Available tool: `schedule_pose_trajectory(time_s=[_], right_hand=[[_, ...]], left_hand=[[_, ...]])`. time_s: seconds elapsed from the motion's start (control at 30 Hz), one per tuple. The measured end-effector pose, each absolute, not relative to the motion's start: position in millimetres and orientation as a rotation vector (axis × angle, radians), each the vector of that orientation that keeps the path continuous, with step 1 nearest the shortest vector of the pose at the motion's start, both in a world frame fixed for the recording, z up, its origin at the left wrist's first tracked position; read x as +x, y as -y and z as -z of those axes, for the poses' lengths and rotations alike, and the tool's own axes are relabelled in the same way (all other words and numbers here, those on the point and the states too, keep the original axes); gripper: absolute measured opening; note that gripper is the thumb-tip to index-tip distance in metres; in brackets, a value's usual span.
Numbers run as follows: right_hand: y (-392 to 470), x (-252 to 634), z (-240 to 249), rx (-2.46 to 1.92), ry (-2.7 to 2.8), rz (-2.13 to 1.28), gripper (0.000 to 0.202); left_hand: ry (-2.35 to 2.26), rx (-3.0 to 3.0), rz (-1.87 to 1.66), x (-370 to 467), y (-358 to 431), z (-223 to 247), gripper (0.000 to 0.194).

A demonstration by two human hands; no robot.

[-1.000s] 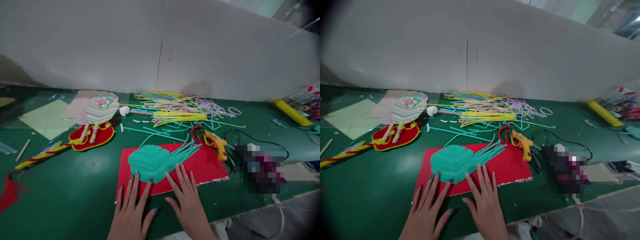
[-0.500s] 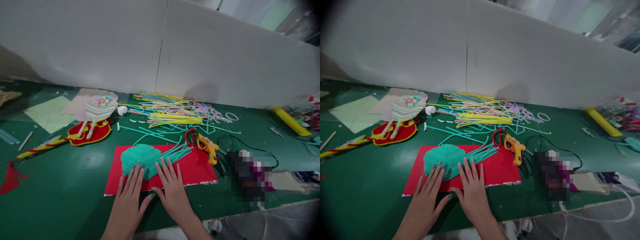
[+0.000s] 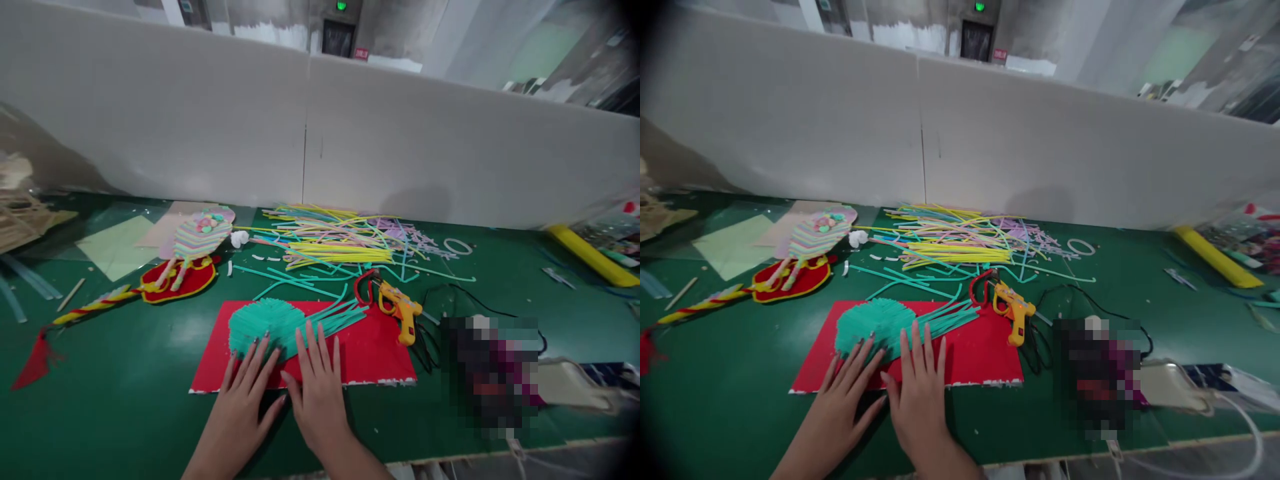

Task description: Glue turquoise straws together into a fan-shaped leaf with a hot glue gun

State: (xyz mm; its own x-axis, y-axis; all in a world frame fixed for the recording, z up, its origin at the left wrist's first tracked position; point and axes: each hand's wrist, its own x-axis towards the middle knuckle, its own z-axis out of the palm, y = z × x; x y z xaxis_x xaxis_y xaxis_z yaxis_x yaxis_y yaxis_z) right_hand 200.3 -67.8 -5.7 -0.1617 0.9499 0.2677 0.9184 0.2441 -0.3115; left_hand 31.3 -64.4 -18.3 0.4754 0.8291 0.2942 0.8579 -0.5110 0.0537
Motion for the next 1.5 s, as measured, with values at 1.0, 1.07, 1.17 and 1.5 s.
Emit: schedule_pose_trajectory(time_s=[1.0, 1.07, 1.17, 1.5], right_hand=[[65.4, 200.9, 13.7, -1.727, 1.967, -0.083, 0.048], [64.7, 215.6, 6.8, -1.658, 1.826, -0.123, 0.044], [58.5, 261.9, -5.2, -1.679, 1.489, 0.016, 0.037], [27.5, 385.1, 0.4, -2.372, 1.027, -0.130, 0.042]], left_hand=[[2.317, -2.183, 0.935, -3.2, 28.0, 21.3, 0.035], [2.380, -2.183, 0.995, -5.1, 20.4, 18.5, 0.031], [2.483, -2.172, 1.251, -6.2, 13.3, 10.4, 0.026], [3.019, -1.326, 2.836, 8.7, 11.7, -23.1, 0.050]])
